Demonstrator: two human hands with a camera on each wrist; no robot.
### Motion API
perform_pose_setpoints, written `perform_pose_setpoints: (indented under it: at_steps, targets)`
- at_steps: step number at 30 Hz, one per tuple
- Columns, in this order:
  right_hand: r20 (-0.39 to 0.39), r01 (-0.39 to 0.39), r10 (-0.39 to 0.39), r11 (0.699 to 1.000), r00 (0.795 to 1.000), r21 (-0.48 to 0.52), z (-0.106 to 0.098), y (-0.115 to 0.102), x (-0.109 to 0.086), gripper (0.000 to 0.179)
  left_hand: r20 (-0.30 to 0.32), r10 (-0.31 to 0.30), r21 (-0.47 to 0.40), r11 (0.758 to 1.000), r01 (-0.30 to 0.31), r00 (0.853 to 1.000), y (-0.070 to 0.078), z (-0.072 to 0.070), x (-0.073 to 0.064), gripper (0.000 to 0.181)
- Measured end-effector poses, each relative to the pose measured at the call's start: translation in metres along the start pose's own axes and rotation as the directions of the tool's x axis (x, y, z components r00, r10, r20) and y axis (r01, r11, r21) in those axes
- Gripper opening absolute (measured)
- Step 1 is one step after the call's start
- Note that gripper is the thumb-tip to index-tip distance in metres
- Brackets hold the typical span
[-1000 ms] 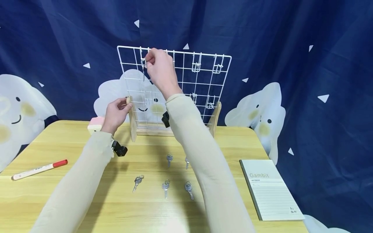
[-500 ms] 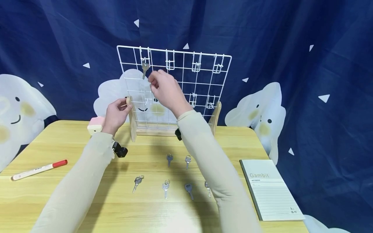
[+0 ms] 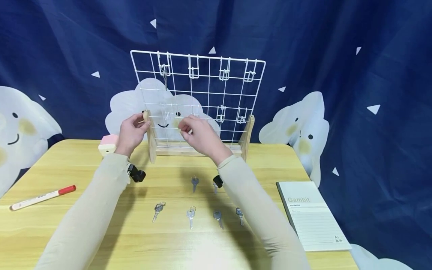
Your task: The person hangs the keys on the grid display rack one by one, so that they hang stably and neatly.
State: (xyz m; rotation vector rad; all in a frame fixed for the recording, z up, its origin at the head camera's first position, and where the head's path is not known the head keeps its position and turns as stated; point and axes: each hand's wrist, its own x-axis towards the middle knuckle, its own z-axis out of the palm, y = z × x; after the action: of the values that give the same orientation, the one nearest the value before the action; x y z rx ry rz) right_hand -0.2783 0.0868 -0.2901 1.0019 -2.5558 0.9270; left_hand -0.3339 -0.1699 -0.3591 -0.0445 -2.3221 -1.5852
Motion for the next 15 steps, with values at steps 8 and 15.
perform_pose_setpoints:
  at_steps: [8,15]
  targets:
    - [0.067,-0.090,0.088,0.996,0.994,0.028,0.011,0.018,-0.026,0.008,0.002,-0.002,-0.006,1.000,0.002,1.000,-0.001,0.001,0.001,0.042]
    - [0.178,-0.231,0.221,0.972,0.959,0.038,0.024,0.037,-0.046,0.019,-0.009,0.010,-0.006,1.000,-0.010,1.000,-0.004,0.000,0.001,0.043]
